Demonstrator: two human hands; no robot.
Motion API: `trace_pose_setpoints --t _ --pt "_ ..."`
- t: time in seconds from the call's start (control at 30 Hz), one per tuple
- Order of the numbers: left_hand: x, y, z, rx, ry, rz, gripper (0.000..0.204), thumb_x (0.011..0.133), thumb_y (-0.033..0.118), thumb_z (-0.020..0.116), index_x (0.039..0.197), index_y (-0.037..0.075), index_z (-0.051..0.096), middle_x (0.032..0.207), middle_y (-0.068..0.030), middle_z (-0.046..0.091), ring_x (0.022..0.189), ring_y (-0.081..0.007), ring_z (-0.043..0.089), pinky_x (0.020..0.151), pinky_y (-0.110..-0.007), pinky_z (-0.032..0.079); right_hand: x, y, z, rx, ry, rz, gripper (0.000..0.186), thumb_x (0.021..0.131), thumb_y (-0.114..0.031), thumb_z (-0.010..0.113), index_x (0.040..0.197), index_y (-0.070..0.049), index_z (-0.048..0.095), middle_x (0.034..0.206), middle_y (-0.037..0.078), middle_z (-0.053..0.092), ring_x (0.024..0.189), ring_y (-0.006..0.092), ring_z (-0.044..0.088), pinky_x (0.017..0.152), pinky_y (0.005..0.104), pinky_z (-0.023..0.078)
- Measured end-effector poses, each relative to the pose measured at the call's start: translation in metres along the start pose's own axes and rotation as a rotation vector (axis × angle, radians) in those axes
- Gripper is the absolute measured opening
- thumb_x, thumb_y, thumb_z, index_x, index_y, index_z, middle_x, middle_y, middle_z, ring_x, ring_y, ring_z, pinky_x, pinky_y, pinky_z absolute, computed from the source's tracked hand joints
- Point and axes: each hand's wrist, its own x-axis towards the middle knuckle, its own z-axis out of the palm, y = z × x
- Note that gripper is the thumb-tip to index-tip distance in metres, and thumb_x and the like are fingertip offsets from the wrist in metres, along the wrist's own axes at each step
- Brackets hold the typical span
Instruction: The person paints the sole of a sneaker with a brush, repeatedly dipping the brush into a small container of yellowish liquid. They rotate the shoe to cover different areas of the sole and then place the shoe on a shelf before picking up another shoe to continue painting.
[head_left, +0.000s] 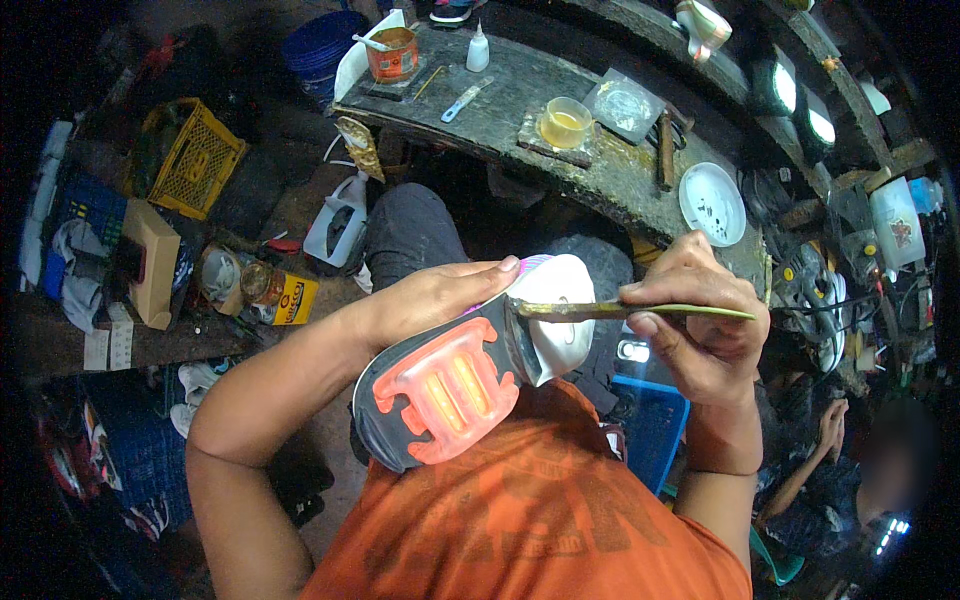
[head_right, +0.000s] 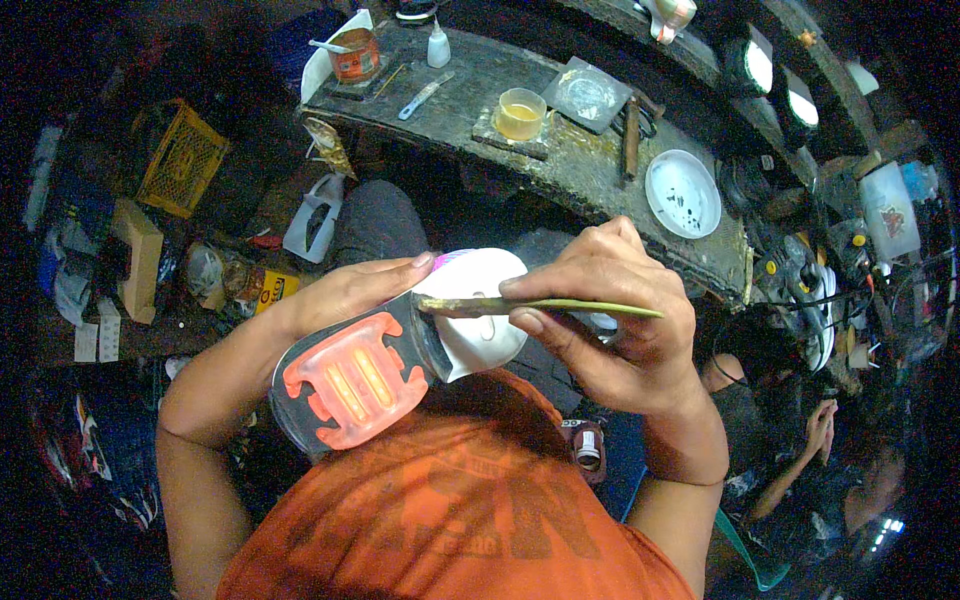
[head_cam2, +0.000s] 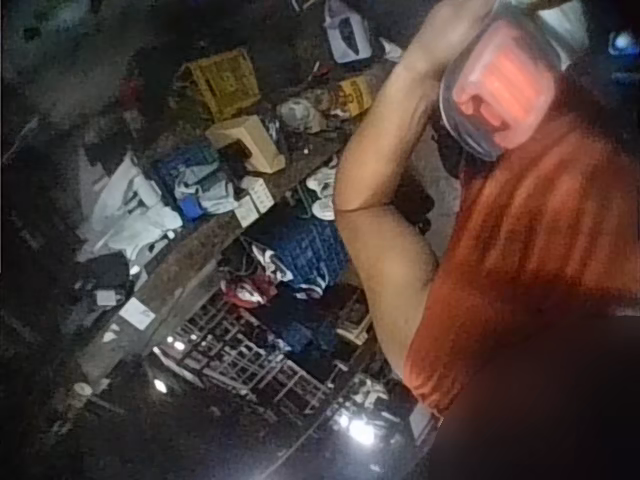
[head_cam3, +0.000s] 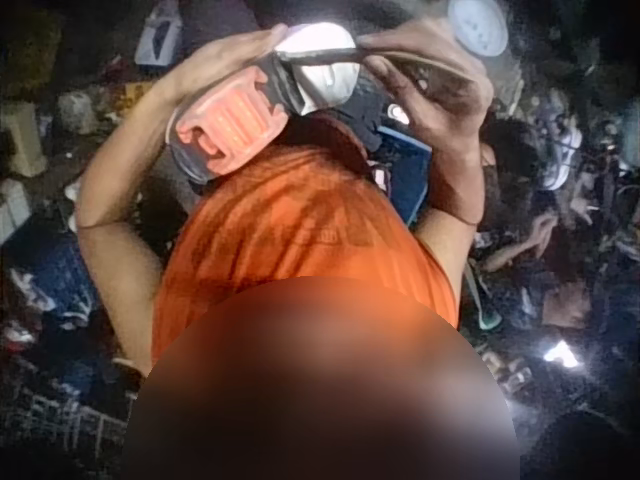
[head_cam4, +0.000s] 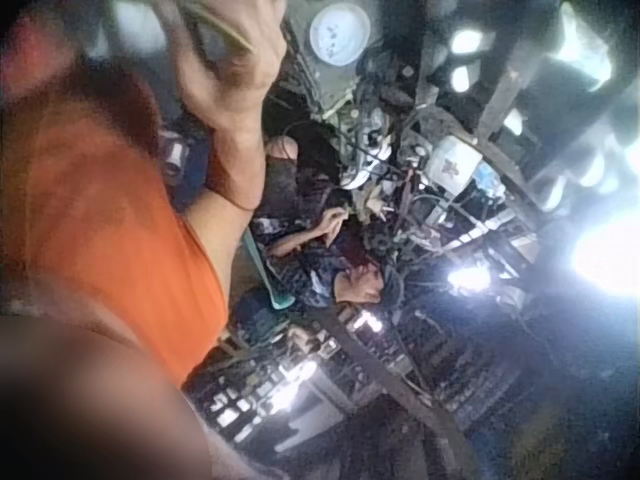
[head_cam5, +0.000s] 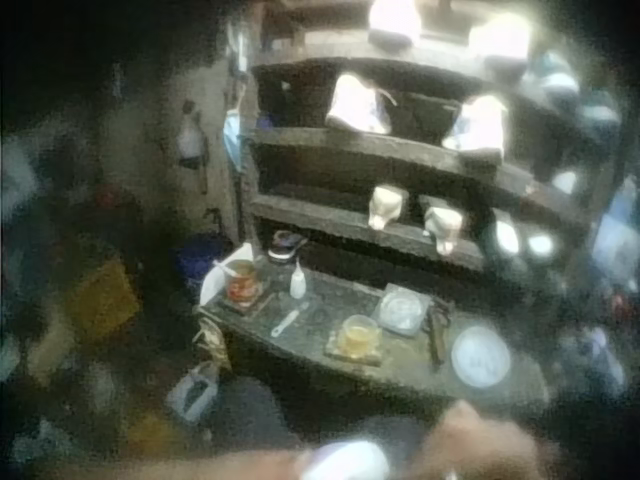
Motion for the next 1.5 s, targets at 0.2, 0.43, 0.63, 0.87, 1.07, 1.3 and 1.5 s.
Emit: trace_pose_setpoints --t 0.2,0.43,0.63,0.87,1.07,1.3,1.5 --pt "0.005 0.001 -0.003 0.17 0.043 0.069 0.057 0.109 0.044 0.037 0.14 -0.001 0.053 0.13 -0.0083 0.063 0.116 -0.0107 0.058 0.102 -0.028 0.046 -0.005 -0.002 -0.001 -0.041 -0.006 -0.018 0.024 0.07 -0.008 0.085 0.093 -0.009 0.078 0.078 0.003 0.07 0.069 0.0185 0.061 0.071 0.0333 0.04" --pt "-0.002 0.004 -0.004 0.227 0.078 0.083 0.057 0.108 0.045 0.038 0.135 -0.001 0.057 0.123 -0.0085 0.067 0.108 -0.011 0.063 0.095 -0.027 0.05 -0.019 -0.005 -0.006 -0.002 -0.028 -0.013 0.022 0.068 -0.01 0.085 0.089 -0.008 0.079 0.075 0.002 0.067 0.068 0.0189 0.058 0.071 0.0337 0.039" --pt "-0.001 0.01 0.001 0.16 0.095 -0.074 0.057 0.108 0.046 0.039 0.133 -0.001 0.059 0.121 -0.0078 0.068 0.105 -0.0093 0.064 0.093 -0.026 0.051 -0.017 0.002 -0.007 0.084 0.108 0.063 0.022 0.071 -0.008 0.084 0.091 -0.005 0.077 0.08 0.005 0.071 0.07 0.019 0.06 0.073 0.0336 0.041" --pt "-0.007 0.009 0.008 0.157 0.145 -0.023 0.062 0.106 0.049 0.042 0.136 -0.005 0.056 0.126 -0.0123 0.066 0.113 -0.0152 0.063 0.1 -0.03 0.05 -0.009 0.007 -0.002 0.09 0.05 0.031 0.02 0.073 -0.009 0.084 0.091 -0.005 0.077 0.081 0.005 0.073 0.072 0.0194 0.064 0.073 0.0338 0.042" --pt "-0.003 0.003 -0.008 -0.201 0.097 -0.181 0.052 0.106 0.042 0.047 0.131 -0.002 0.059 0.115 -0.0119 0.07 0.101 -0.0149 0.07 0.089 -0.03 0.057 -0.017 0.004 -0.003 0.106 0.015 0.044 0.018 0.074 -0.013 0.083 0.09 -0.007 0.078 0.076 0.004 0.071 0.071 0.0193 0.064 0.073 0.034 0.041" --pt "-0.012 0.015 0.005 -0.179 0.045 -0.011 0.054 0.105 0.046 0.047 0.123 -0.003 0.062 0.107 -0.0123 0.072 0.089 -0.0168 0.073 0.081 -0.031 0.06 -0.022 -0.002 -0.011 0.242 0.101 0.02 0.021 0.071 -0.016 0.083 0.088 -0.003 0.078 0.074 0.004 0.069 0.07 0.0189 0.06 0.073 0.0344 0.04" --pt "-0.012 0.017 0.009 0.029 0.146 -0.094 0.056 0.105 0.047 0.047 0.125 -0.003 0.062 0.108 -0.0114 0.071 0.091 -0.0138 0.07 0.087 -0.028 0.058 -0.012 0.002 -0.011 0.146 0.072 -0.018 0.02 0.072 -0.013 0.083 0.089 -0.004 0.077 0.076 0.005 0.069 0.071 0.0197 0.062 0.072 0.0341 0.04"
